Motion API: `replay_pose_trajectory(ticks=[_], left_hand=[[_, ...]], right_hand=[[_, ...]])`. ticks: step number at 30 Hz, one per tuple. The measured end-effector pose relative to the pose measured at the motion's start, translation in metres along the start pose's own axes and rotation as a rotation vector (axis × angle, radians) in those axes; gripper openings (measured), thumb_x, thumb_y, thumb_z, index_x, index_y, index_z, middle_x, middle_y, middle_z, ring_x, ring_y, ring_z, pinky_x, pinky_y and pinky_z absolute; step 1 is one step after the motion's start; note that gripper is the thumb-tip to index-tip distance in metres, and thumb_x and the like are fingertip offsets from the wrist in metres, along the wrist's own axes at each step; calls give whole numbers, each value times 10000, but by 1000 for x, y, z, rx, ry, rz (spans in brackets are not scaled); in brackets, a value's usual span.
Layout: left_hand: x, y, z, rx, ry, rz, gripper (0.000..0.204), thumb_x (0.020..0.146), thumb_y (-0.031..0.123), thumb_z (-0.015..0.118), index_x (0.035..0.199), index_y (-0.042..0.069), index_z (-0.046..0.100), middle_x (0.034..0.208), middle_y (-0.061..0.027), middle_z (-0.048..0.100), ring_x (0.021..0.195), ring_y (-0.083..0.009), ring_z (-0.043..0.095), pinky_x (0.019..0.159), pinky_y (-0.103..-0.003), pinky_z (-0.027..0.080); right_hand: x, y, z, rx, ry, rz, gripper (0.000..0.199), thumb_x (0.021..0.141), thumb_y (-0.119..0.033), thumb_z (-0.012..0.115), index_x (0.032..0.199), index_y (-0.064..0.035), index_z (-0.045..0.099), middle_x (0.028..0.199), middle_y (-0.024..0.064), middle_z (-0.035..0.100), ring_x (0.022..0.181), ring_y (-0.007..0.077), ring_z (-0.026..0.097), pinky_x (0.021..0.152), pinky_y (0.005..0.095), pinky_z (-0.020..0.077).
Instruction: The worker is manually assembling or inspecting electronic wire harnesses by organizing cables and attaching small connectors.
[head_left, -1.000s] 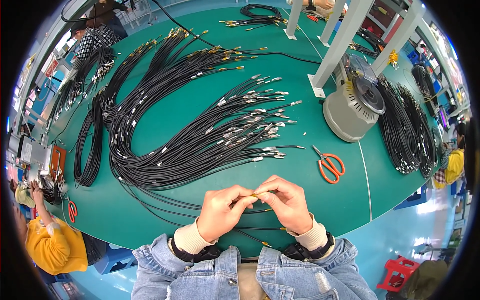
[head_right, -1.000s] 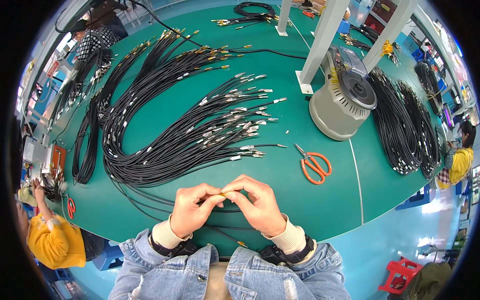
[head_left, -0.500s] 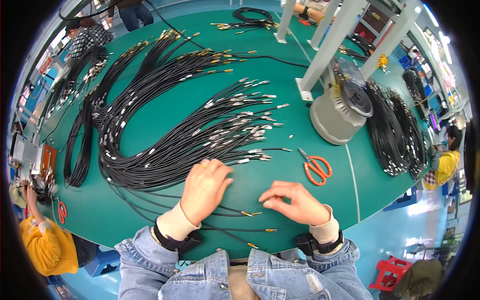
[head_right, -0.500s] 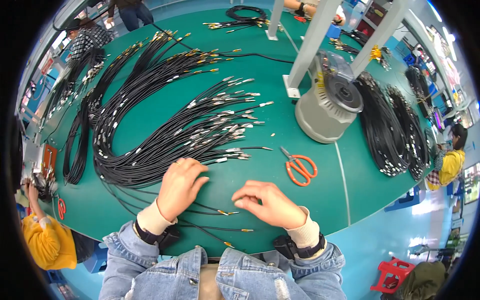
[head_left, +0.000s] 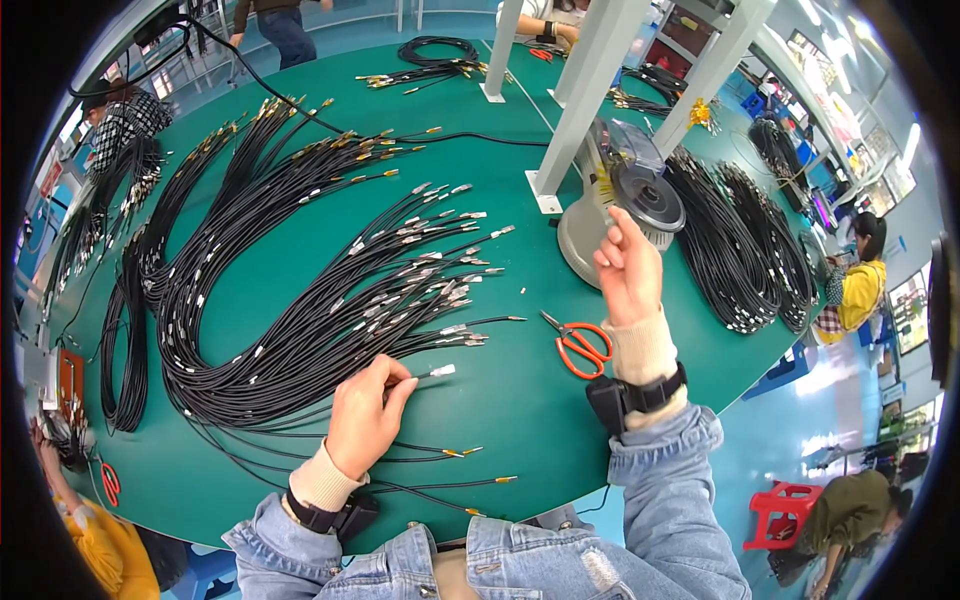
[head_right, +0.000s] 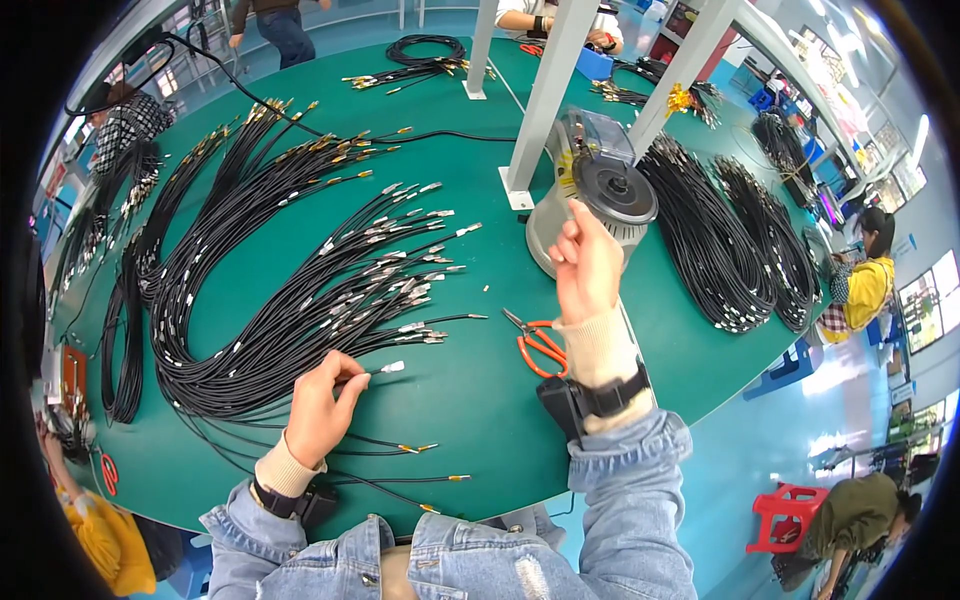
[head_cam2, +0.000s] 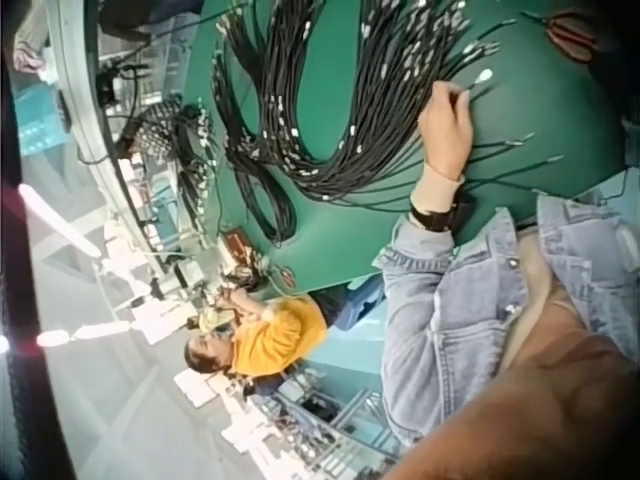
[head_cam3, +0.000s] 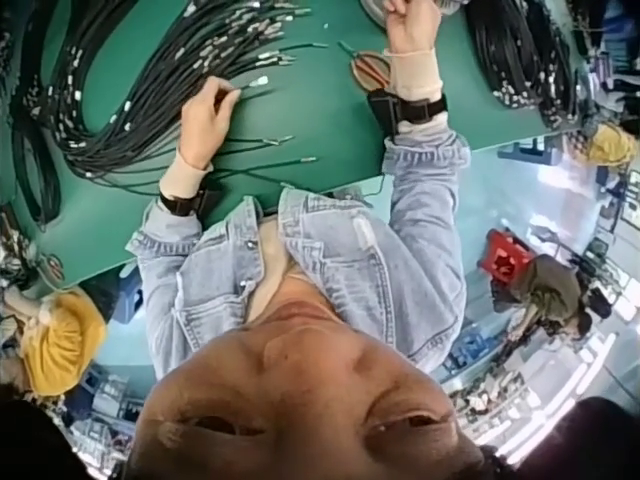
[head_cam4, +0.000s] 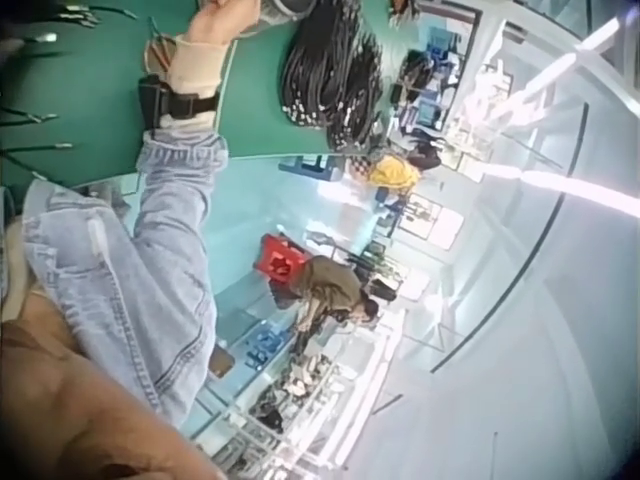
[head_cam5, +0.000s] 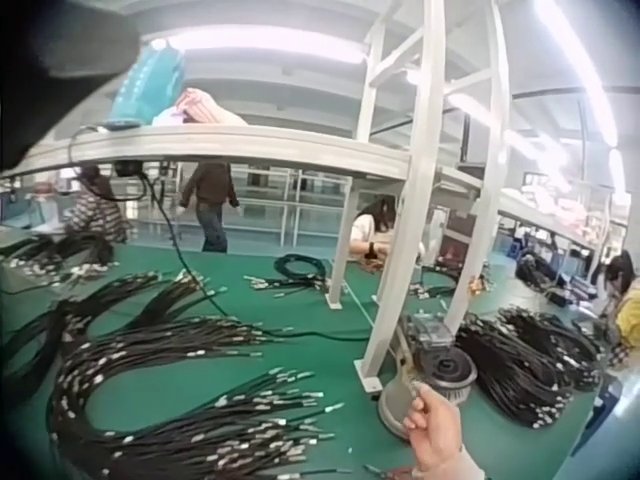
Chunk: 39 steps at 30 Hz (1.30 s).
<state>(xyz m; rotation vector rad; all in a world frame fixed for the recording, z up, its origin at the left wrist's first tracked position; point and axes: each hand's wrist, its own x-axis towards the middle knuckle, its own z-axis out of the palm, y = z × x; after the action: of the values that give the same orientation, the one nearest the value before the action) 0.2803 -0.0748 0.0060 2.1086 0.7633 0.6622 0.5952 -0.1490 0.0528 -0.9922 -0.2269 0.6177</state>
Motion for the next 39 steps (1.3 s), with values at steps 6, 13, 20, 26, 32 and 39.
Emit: replay_pose_trajectory(ticks=[6, 13, 20, 26, 32, 39], left_hand=[[-7, 6, -5, -19, -18, 31, 97, 804, 8, 644, 813, -11, 549, 703, -91, 620, 635, -169, 624, 578, -252, 478], [-9, 5, -5, -49, -18, 48, 106, 790, 12, 661, 824, -11, 564, 714, -79, 619, 638, -161, 614, 571, -250, 473], [-10, 9, -11, -16, -7, 67, 98, 770, 12, 671, 843, 6, 606, 757, -63, 620, 634, -151, 592, 538, -247, 434], [-10, 16, -6, -17, 11, 110, 105, 765, 13, 674, 854, 12, 619, 746, -59, 613, 610, -148, 566, 530, -250, 419], [-9, 21, -5, -47, 35, 126, 107, 768, 3, 673, 872, 22, 652, 703, -64, 603, 584, -144, 550, 512, -251, 409], [-15, 24, -11, 54, 118, 152, 130, 761, 45, 694, 883, 82, 670, 688, -43, 608, 532, -178, 565, 470, -278, 439]], right_hand=[[20, 14, 27, 48, 153, -86, 116, 900, -141, 576, 923, -29, 558, 667, -23, 467, 465, 58, 300, 513, 240, 312], [30, 16, 24, 129, 141, -66, 104, 901, -134, 582, 920, -34, 562, 645, -20, 464, 448, 63, 291, 511, 242, 319], [-3, -13, 19, 30, -240, -44, 172, 908, -134, 574, 1033, -16, 571, 716, 18, 559, 543, 72, 452, 586, 229, 389], [23, -51, -19, -1163, 174, -1053, 327, 928, -163, 545, 1196, 23, 537, 945, 95, 665, 850, 147, 619, 802, 266, 463], [25, -53, -28, -1354, 89, -830, 337, 937, -166, 515, 1200, 44, 528, 1007, 95, 657, 921, 181, 609, 867, 297, 443], [-110, 1, 30, -485, -390, -85, 89, 867, -81, 563, 881, 7, 563, 853, 33, 553, 820, 112, 509, 777, 241, 396]])
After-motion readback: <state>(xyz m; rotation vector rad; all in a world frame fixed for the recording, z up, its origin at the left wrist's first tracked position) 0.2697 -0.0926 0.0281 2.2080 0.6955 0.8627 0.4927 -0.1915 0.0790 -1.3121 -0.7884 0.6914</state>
